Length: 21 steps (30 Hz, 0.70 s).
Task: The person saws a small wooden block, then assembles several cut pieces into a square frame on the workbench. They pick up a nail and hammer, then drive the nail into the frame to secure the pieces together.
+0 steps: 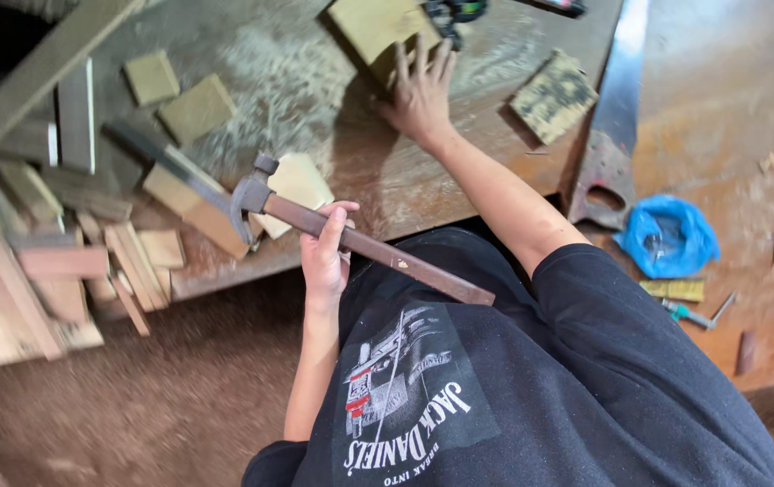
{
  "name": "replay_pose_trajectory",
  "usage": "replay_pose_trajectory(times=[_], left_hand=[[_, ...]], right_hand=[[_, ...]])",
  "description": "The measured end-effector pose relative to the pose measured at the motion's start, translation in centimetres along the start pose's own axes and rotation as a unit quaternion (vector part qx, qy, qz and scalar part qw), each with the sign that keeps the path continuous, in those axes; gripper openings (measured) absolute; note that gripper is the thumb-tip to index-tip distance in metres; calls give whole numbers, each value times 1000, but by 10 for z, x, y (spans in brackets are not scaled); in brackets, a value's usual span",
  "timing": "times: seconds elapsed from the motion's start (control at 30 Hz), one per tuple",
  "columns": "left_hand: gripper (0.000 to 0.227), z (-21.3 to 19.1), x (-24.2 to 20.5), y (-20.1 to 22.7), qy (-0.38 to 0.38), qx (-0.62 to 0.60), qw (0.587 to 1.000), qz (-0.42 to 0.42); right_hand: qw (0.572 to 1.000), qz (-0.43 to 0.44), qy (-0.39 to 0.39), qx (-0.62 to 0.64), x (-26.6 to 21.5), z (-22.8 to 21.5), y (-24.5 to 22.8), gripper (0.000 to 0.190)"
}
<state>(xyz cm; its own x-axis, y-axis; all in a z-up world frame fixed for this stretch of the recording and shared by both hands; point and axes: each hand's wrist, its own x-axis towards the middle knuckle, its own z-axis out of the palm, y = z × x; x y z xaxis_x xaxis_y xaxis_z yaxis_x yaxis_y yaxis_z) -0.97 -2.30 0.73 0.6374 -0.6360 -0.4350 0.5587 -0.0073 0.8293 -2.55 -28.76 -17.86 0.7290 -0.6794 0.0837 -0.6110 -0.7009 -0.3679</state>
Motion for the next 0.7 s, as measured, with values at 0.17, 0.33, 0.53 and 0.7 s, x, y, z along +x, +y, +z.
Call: replay_pose_trajectory(times=[0.17, 0.33, 0.53, 0.7], left_hand=[[20, -14, -16, 1, 66, -36, 997, 36], [20, -23, -27, 0, 86, -42, 993, 67], [21, -21, -24, 3, 83, -23, 995, 57], [20, -16, -5, 0, 63, 24, 996, 54]], right_hand=[[999, -22, -9, -37, 12, 12, 10, 104], [995, -96, -28, -24, -21, -4, 27, 91], [991, -129, -28, 21, -106, -65, 68, 82], [999, -45, -16, 8, -142, -97, 101, 79]])
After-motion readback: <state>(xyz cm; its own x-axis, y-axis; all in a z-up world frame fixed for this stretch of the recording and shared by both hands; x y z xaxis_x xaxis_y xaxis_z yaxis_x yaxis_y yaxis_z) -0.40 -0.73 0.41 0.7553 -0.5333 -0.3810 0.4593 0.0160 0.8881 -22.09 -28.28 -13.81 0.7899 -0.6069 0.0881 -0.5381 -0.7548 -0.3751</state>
